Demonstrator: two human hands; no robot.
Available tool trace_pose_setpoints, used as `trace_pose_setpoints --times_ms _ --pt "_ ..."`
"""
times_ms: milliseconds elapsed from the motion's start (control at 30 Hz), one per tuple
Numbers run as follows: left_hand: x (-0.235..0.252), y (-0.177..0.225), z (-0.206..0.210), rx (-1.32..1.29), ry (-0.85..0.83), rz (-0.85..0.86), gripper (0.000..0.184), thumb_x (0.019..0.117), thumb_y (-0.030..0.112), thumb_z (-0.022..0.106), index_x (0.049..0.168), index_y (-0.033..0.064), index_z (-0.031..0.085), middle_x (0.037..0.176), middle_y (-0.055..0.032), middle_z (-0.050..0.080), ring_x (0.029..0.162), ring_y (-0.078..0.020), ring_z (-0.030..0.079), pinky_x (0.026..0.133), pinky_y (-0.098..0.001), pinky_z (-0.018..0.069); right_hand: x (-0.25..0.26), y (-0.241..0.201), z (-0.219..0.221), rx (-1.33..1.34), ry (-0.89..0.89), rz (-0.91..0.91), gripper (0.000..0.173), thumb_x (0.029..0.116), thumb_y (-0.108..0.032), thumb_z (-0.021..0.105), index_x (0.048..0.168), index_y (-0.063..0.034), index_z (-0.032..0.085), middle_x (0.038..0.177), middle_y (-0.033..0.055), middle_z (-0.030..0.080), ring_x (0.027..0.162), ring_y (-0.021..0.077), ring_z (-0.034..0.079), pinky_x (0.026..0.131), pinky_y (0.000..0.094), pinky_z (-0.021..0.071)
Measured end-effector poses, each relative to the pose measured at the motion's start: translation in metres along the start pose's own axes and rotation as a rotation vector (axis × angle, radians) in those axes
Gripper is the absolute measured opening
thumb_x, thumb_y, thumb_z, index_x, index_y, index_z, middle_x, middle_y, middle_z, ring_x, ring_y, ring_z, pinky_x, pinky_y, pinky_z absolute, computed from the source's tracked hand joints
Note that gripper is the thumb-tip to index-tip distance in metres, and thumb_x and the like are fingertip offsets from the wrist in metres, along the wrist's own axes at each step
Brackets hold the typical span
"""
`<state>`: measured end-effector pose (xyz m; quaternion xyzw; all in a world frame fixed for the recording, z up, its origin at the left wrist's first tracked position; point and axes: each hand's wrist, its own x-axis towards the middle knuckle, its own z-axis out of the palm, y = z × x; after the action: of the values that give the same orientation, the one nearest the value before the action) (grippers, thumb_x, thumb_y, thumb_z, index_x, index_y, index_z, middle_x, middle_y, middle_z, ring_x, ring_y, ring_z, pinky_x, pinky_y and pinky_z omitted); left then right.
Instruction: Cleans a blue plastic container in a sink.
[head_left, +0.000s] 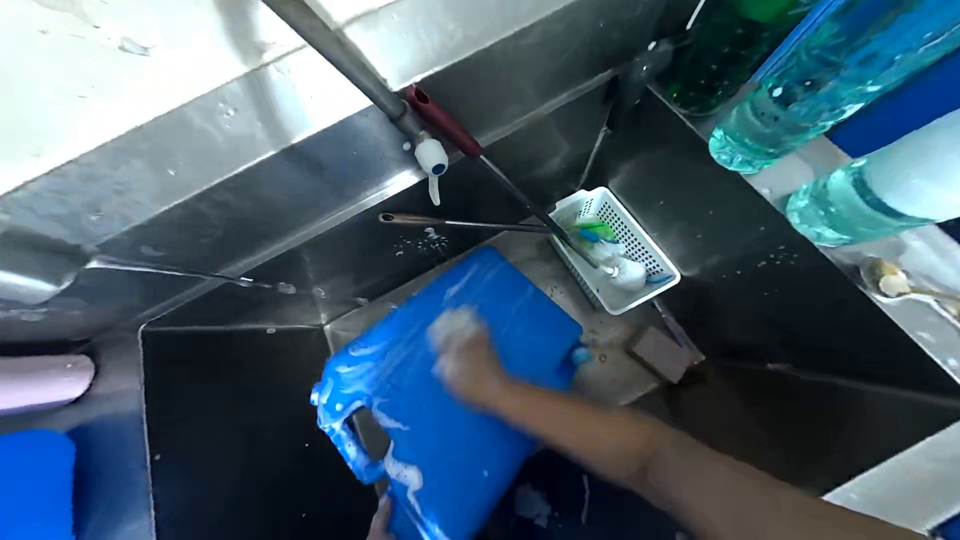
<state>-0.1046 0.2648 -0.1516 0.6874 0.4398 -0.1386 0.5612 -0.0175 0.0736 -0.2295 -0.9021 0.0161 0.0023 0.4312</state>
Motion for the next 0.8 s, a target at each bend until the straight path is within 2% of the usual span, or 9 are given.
trace_pose_setpoints --times_ms 67,133,233,333,433,500,567,700,800 --pt "0.01 0.008 0.007 -0.051 -0.039 0.075 0.025 0.1064 0.017 0.03 0.1 0.0111 0.054 0.073 0.0073 0.062 0.066 -0.0031 0.063 0.062 -0.0265 0.0566 -0.057 -0.06 0.034 0.107 -0.006 -0.396 0.031 0.0909 -0.019 0.072 0.12 -0.0089 0.074 0.131 0.0154 0.068 0.13 0.0372 0.058 0.11 0.0554 0.0454" --pt "0.015 0.013 -0.006 -0.062 -0.241 0.144 0.026 0.1042 0.013 0.028 0.103 0.0124 0.054 0.076 0.0102 0.07 0.072 -0.0016 0.069 0.069 -0.0257 0.0611 -0.075 -0.039 0.03 0.138 0.045 -0.542 0.024 0.0908 -0.013 0.071 0.113 -0.0094 0.076 0.124 0.0126 0.071 0.123 0.0334 0.062 0.106 0.0518 0.0488" --pt "0.023 -0.003 -0.025 0.093 -0.428 0.25 0.031 0.1066 0.019 0.029 0.13 0.0027 0.042 0.098 0.0086 0.067 0.091 0.0019 0.068 0.087 -0.024 0.0592 -0.024 0.089 -0.048 -0.057 0.007 0.05 0.038 0.1029 -0.017 0.051 0.132 0.0044 0.064 0.135 0.0223 0.065 0.131 0.0357 0.058 0.113 0.0521 0.0429" --pt "0.002 -0.001 -0.003 0.108 -0.334 0.259 0.041 0.1099 0.028 0.023 0.133 -0.0014 0.041 0.095 0.0065 0.066 0.085 0.0031 0.068 0.079 -0.0228 0.0594 0.027 0.13 -0.091 0.037 -0.213 0.633 0.05 0.1127 -0.027 0.032 0.15 0.005 0.043 0.152 0.0291 0.046 0.144 0.0432 0.043 0.118 0.059 0.0326" --pt "-0.047 0.024 0.014 -0.036 -0.408 0.279 0.03 0.1094 0.022 0.024 0.119 0.0082 0.05 0.086 0.0104 0.07 0.082 0.0014 0.07 0.076 -0.0236 0.0611 -0.022 0.011 -0.063 -0.009 -0.031 0.008 0.039 0.1016 -0.016 0.054 0.135 0.0023 0.063 0.142 0.022 0.06 0.14 0.0363 0.051 0.118 0.0526 0.0377" --pt "-0.089 0.05 0.011 -0.157 -0.475 0.264 0.038 0.1075 0.017 0.021 0.1 0.0182 0.058 0.078 0.0131 0.073 0.076 0.0014 0.071 0.071 -0.0227 0.0618 -0.076 -0.086 -0.076 0.102 0.027 -0.479 0.023 0.0945 -0.01 0.064 0.114 -0.0031 0.075 0.121 0.015 0.072 0.121 0.0319 0.064 0.104 0.0494 0.0509" --pt "-0.118 0.078 0.002 -0.213 -0.432 0.159 0.046 0.1093 0.018 0.018 0.087 0.023 0.058 0.071 0.0134 0.071 0.069 0.0016 0.069 0.064 -0.0218 0.0601 -0.103 -0.117 -0.104 0.186 0.057 -0.73 0.023 0.0914 -0.003 0.062 0.108 -0.0063 0.077 0.117 0.0106 0.074 0.118 0.0294 0.066 0.101 0.0477 0.0514" --pt "-0.073 0.052 -0.009 -0.307 -0.396 0.143 0.035 0.1107 0.02 0.025 0.099 0.0126 0.057 0.077 0.0046 0.069 0.074 -0.005 0.07 0.066 -0.0257 0.0603 -0.056 -0.003 -0.165 -0.159 0.01 -0.228 0.032 0.1033 -0.019 0.052 0.122 -0.0025 0.072 0.128 0.0172 0.068 0.124 0.0326 0.063 0.106 0.0535 0.0484" --pt "-0.052 0.05 0.02 -0.314 -0.332 0.211 0.027 0.1098 0.017 0.03 0.1 0.0083 0.054 0.074 0.0026 0.063 0.067 -0.0054 0.065 0.059 -0.0249 0.0568 -0.051 -0.037 -0.15 -0.229 -0.085 -0.017 0.041 0.1036 -0.023 0.046 0.137 -0.007 0.062 0.141 0.0218 0.059 0.135 0.0436 0.05 0.104 0.069 0.0387"
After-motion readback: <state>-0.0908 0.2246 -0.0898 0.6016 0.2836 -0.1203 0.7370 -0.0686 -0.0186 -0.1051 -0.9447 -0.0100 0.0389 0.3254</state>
